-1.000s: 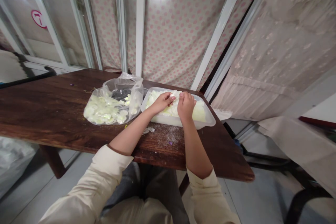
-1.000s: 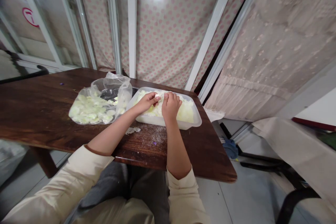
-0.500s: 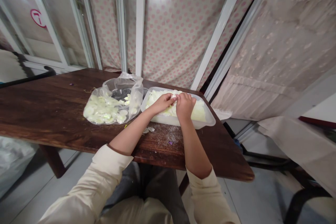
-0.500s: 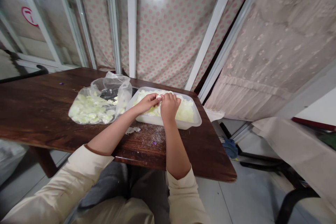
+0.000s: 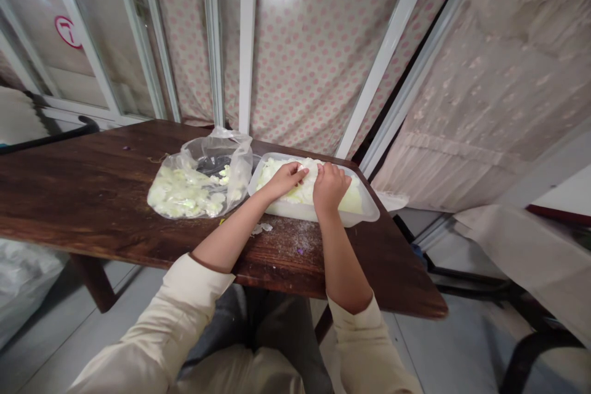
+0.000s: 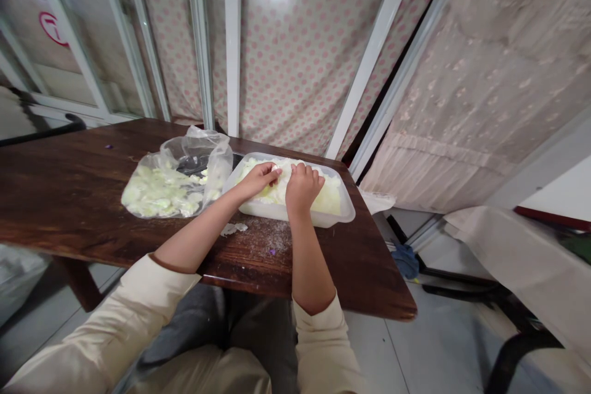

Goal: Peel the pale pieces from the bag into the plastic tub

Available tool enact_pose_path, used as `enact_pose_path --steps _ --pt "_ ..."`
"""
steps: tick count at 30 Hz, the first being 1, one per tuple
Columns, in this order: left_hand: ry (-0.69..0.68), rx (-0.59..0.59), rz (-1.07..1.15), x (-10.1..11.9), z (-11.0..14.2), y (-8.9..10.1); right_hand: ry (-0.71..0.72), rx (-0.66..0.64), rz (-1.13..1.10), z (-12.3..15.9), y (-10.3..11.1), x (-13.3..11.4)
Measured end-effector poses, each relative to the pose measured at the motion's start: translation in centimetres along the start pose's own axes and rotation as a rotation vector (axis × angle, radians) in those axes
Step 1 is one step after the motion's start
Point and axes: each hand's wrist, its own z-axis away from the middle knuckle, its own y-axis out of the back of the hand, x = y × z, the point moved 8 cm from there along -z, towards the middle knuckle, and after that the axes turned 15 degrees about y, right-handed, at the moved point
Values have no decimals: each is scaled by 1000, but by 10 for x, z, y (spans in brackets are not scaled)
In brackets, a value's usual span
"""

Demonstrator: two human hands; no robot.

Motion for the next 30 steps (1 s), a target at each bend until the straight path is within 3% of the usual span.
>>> enact_pose_path --steps 6,11,14,30 --pt "-16 -41 69 0 0 -1 -36 62 -98 1 1 7" --pt "-49 -75 82 0 -1 -4 115 -57 -328 -3 -11 -9" --pt "-61 -98 61 2 1 -6 121 -76 -406 -4 -14 -10" --pt "-67 -53 -10 0 -1 -6 100 -52 18 -2 0 -15"
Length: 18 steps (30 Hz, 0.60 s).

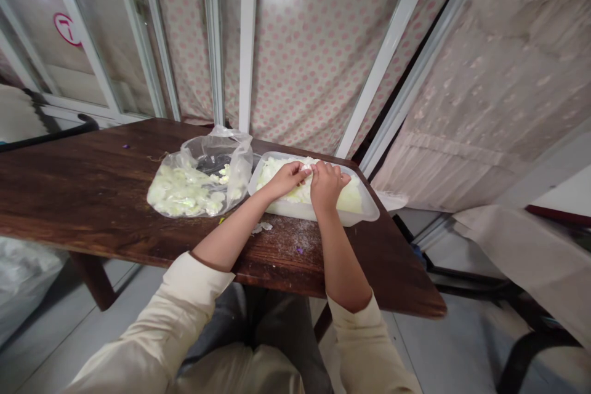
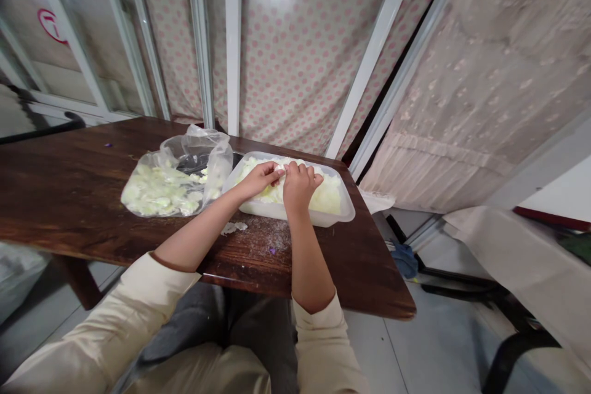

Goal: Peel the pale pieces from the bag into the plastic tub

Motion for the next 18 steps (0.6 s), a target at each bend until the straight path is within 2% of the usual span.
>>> enact_pose_path --steps 9,18 --pt "34 21 20 -1 0 1 -57 2 -4 2 -2 4" --pt "28 41 80 -2 -1 7 -233 49 -65 8 -4 26"
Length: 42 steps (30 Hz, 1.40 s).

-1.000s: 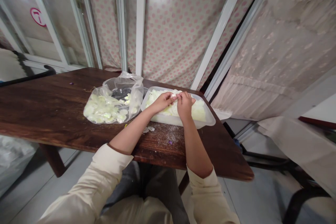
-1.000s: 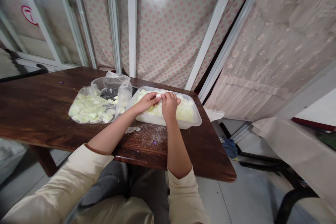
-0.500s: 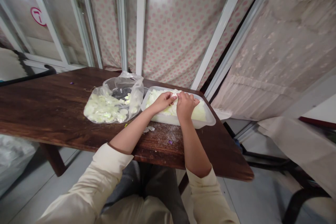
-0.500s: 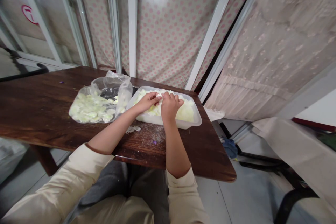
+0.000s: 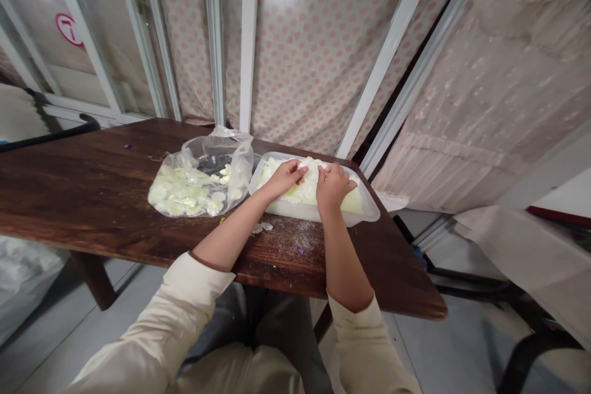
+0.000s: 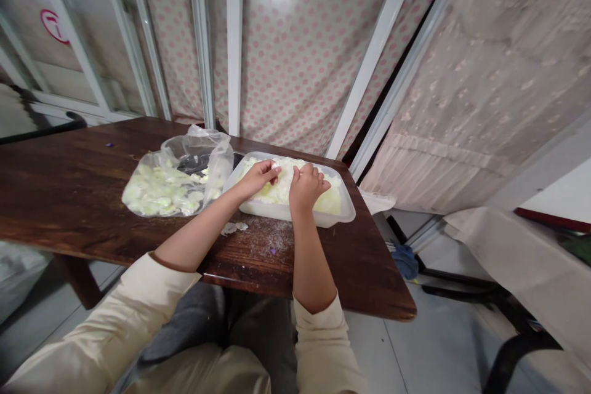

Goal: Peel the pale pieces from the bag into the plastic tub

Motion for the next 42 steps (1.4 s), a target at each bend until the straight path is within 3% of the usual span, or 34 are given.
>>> enact_pose_path --steps 6,9,23,37,42 --pt "-51 -78 -6 5 3 -6 178 -74 -359 -4 -13 -15" --pt "-59 -97 -14 7 5 -8 208 -96 -420 -5 -16 -17" --pt "-27 -68 -62 -1 1 -7 212 -45 49 -1 -4 -24" --pt "-14 -72 -54 -4 0 -9 179 -62 4 -1 -7 -23" --pt "41 -25 -15 -3 1 -5 141 -76 -29 -2 -9 -18"
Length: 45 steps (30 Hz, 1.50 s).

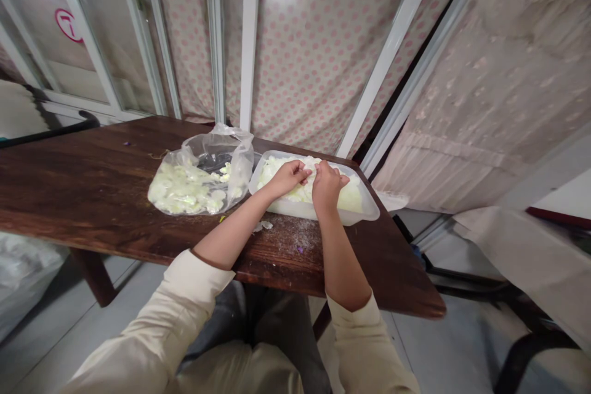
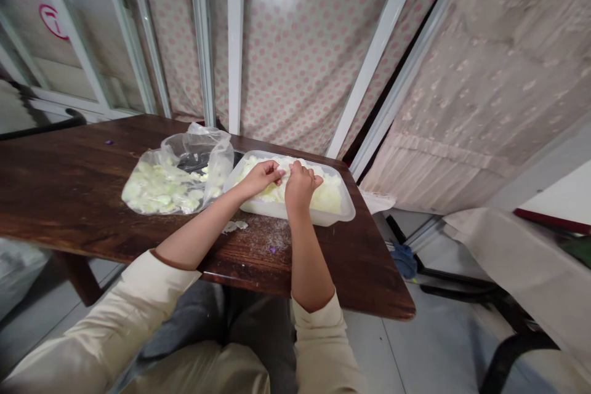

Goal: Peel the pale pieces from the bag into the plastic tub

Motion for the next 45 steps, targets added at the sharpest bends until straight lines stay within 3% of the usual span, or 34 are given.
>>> enact_pose_path --steps 7,11,15,18,27,33,39,45 --pt "-27 5 57 -2 -3 3 -127 67 23 3 6 16" --pt "-57 -40 75 0 -2 -1 -45 118 -92 1 10 9" --pt "-77 -79 77 2 0 -4 77 46 -278 -3 3 -1" --pt "-82 -87 58 2 0 -5 76 31 -352 -3 -1 0" --pt "-55 -64 -2 0 -1 -6 84 4 -47 -2 0 -3" --pt "-30 -35 19 -3 -3 -3 35 25 39 0 4 -1" --pt "-19 3 91 -4 -4 3 -84 100 33 4 7 16" --pt "-53 -48 81 -2 -4 -1 12 68 -204 -1 4 6"
